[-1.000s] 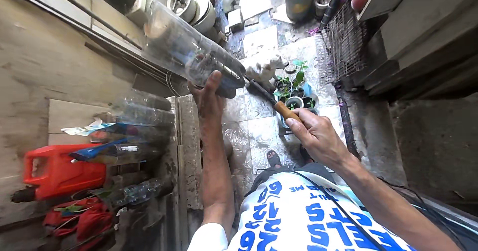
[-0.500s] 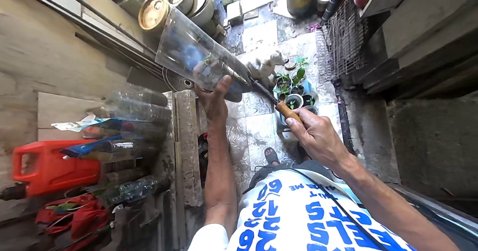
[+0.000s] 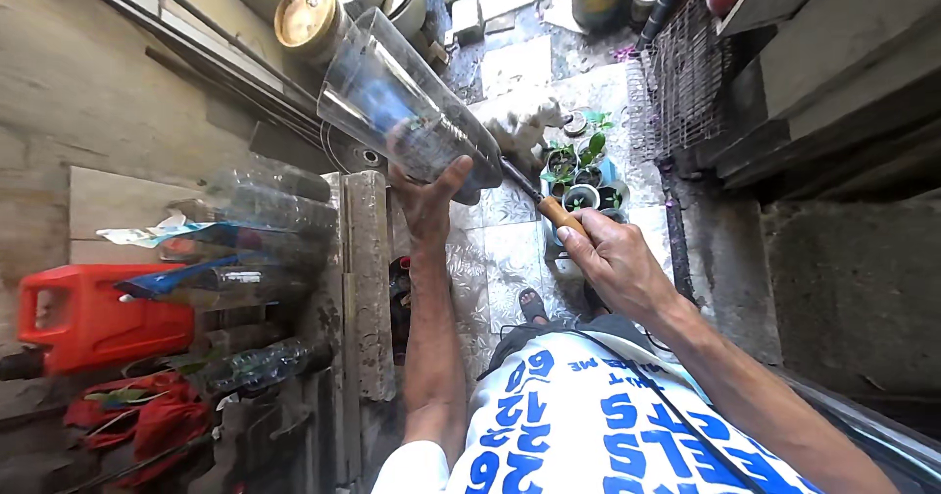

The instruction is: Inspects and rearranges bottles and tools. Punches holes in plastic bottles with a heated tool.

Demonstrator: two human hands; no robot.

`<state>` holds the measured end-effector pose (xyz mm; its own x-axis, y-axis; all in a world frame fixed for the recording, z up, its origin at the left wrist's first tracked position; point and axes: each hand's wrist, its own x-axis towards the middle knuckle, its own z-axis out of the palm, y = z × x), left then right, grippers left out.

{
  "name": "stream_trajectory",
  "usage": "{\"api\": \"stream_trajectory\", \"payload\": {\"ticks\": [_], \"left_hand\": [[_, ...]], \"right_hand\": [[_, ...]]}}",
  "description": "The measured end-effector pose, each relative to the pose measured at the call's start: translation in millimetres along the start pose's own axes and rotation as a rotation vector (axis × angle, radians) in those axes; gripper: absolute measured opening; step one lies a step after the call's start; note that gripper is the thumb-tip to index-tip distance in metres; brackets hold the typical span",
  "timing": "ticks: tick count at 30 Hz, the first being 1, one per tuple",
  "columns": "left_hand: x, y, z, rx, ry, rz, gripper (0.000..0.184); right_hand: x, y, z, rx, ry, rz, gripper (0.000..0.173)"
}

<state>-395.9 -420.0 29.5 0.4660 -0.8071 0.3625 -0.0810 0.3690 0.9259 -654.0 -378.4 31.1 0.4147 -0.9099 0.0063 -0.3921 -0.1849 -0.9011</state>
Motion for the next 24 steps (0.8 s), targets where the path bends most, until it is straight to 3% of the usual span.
{"api": "stream_trajectory", "payload": {"ticks": [11,24], "left_hand": [[26,1,11,0.138,0.257,-0.045,0.079],[23,2,26,0.288,0.376,-0.012,0.08]], "right_hand": [[-15,0,-13,0.016,-0.013,0.001,0.03],[-11,-5,3,0.047,-0.007,-0.024,0.03]]}}
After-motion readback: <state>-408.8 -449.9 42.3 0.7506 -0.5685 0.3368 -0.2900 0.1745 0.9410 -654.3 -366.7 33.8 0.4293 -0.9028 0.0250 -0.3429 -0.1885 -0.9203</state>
